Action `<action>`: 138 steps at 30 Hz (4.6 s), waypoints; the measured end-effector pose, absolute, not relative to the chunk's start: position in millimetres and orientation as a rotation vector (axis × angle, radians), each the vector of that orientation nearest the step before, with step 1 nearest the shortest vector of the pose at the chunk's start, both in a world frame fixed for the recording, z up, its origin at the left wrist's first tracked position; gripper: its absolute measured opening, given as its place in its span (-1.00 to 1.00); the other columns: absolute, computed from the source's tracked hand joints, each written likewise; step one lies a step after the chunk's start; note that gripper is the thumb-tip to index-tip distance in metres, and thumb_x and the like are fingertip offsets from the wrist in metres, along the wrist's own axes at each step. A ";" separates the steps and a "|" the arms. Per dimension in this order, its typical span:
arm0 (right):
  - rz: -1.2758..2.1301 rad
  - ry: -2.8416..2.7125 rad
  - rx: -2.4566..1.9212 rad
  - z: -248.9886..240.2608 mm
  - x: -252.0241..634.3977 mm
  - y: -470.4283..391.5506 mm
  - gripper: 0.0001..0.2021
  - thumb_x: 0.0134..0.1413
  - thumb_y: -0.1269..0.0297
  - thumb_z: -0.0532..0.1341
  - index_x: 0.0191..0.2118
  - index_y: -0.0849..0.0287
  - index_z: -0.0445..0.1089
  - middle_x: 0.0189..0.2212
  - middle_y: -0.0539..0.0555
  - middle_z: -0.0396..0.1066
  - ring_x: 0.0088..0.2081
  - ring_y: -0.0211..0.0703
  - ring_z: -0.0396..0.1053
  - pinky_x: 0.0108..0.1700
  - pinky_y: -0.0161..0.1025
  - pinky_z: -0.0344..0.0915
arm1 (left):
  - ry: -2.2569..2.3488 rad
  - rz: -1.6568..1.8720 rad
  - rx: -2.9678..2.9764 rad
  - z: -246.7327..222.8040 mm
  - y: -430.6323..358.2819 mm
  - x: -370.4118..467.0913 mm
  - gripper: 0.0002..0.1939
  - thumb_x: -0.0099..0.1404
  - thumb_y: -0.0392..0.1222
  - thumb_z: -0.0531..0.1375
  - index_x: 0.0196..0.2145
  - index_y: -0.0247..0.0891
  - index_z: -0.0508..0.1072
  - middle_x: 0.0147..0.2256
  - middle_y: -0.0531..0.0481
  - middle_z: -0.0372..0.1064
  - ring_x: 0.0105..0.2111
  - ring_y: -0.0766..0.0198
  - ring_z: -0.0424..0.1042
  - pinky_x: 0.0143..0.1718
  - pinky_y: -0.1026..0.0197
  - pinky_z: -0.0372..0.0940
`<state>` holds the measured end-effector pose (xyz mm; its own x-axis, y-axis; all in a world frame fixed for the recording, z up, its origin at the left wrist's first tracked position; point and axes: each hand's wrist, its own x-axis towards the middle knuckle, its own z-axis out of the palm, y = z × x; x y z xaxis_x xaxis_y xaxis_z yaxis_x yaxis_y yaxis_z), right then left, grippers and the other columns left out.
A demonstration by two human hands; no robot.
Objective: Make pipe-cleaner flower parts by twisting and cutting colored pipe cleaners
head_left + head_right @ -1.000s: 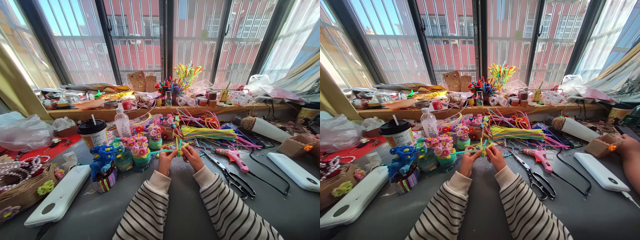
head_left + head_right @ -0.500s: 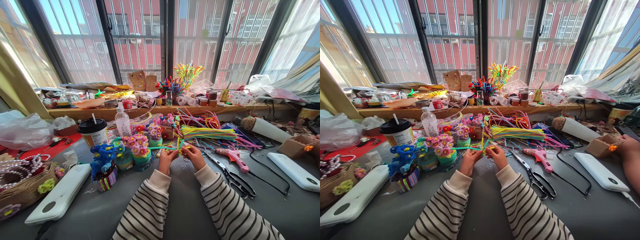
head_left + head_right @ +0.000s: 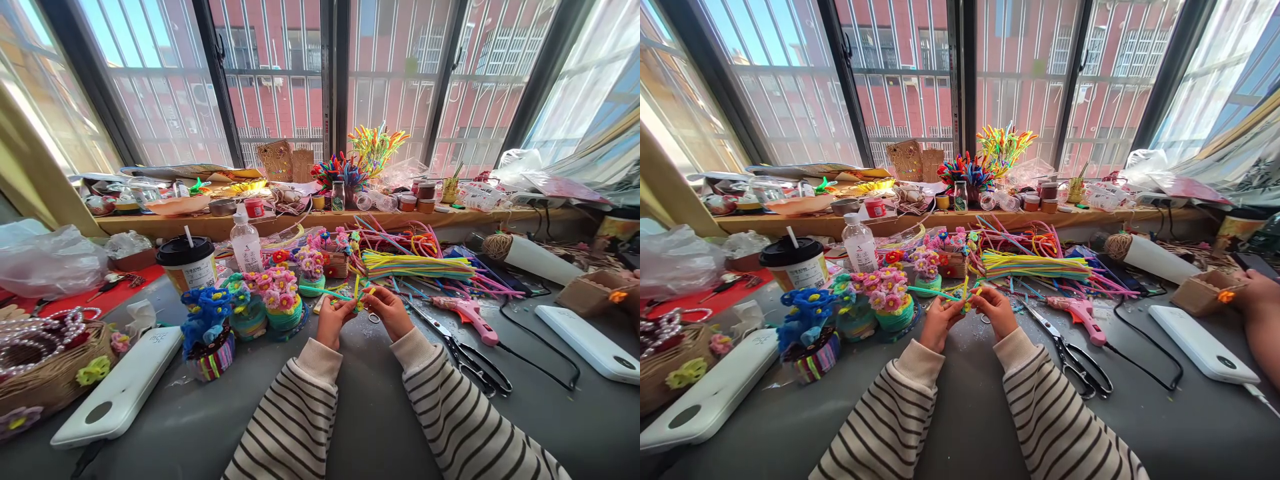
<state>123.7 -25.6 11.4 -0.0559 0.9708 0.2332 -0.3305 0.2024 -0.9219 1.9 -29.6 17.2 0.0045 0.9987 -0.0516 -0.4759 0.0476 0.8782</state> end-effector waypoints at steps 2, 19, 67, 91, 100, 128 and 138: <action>1.205 -1.140 -0.752 9.9 123.5 -24.0 -0.84 -0.27 0.28 0.21 -0.47 0.17 0.25 -0.62 -0.06 0.31 -0.59 -0.39 0.19 -0.53 -0.41 0.13 | 0.882 1.363 0.808 17.0 -29.8 2.5 -0.60 -0.23 -0.30 0.27 -0.49 -0.28 0.09 -0.66 0.15 0.21 -0.62 0.44 0.28 -0.56 0.37 0.25; 0.376 -1.573 -1.055 12.7 125.8 -31.7 -0.88 -0.13 0.28 0.10 -0.39 0.17 0.24 -0.48 0.03 0.33 -0.50 -0.27 0.30 -0.41 -0.31 0.27 | 0.917 1.415 0.801 15.7 -26.7 1.2 -0.64 -0.18 -0.27 0.25 -0.46 -0.28 0.11 -0.59 0.07 0.30 -0.59 0.40 0.32 -0.50 0.29 0.28; 1.373 -1.029 -0.801 13.7 132.0 -24.4 -0.61 -0.35 -0.05 0.14 -0.47 0.23 0.33 -0.71 -0.06 0.24 -0.66 -0.40 0.18 -0.59 -0.40 0.17 | 0.909 1.382 0.903 16.1 -28.1 1.7 -0.67 -0.20 -0.25 0.25 -0.46 -0.30 0.18 -0.56 0.06 0.30 -0.55 0.43 0.29 -0.58 0.42 0.16; 1.247 -1.008 -0.879 21.0 128.8 -28.9 -0.71 -0.43 0.24 0.26 -0.41 0.21 0.36 -0.61 -0.05 0.30 -0.63 -0.41 0.18 -0.60 -0.42 0.13 | 0.835 1.388 0.801 18.1 -28.2 2.2 -0.76 -0.20 -0.25 0.25 -0.49 -0.37 0.35 -0.52 0.03 0.31 -0.51 0.40 0.32 -0.43 0.34 0.27; 1.233 -1.160 -0.870 15.3 126.6 -29.0 -0.78 -0.39 0.19 0.23 -0.54 0.24 0.36 -0.71 -0.07 0.23 -0.69 -0.44 0.03 -0.66 -0.41 -0.07 | 0.919 1.192 0.925 19.9 -31.2 2.5 -0.76 -0.18 -0.15 0.23 -0.51 -0.37 0.40 -0.61 0.01 0.32 -0.60 0.41 0.31 -0.55 0.39 0.23; 1.320 -1.144 -0.973 15.3 141.4 -23.2 -0.76 -0.36 0.19 0.23 -0.49 0.25 0.36 -0.67 -0.06 0.25 -0.64 -0.43 0.11 -0.59 -0.41 0.02 | 0.981 1.085 1.198 20.6 -24.1 -10.1 -0.76 -0.18 -0.10 0.21 -0.59 -0.34 0.35 -0.63 0.09 0.26 -0.60 0.40 0.30 -0.50 0.36 0.21; 1.257 -1.175 -0.942 13.0 134.8 -22.9 -0.80 -0.36 0.21 0.23 -0.57 0.26 0.33 -0.71 -0.08 0.25 -0.65 -0.42 0.13 -0.59 -0.41 0.06 | 0.900 0.982 1.198 18.7 -26.3 -7.9 -0.78 -0.21 -0.13 0.24 -0.62 -0.35 0.35 -0.64 0.06 0.30 -0.59 0.40 0.31 -0.50 0.38 0.21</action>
<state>134.8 -22.9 13.0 -0.0630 0.9896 0.1290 -0.1954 0.1146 -0.9740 -7.9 -26.3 18.7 0.3256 0.9445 -0.0436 -0.1254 0.0888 0.9881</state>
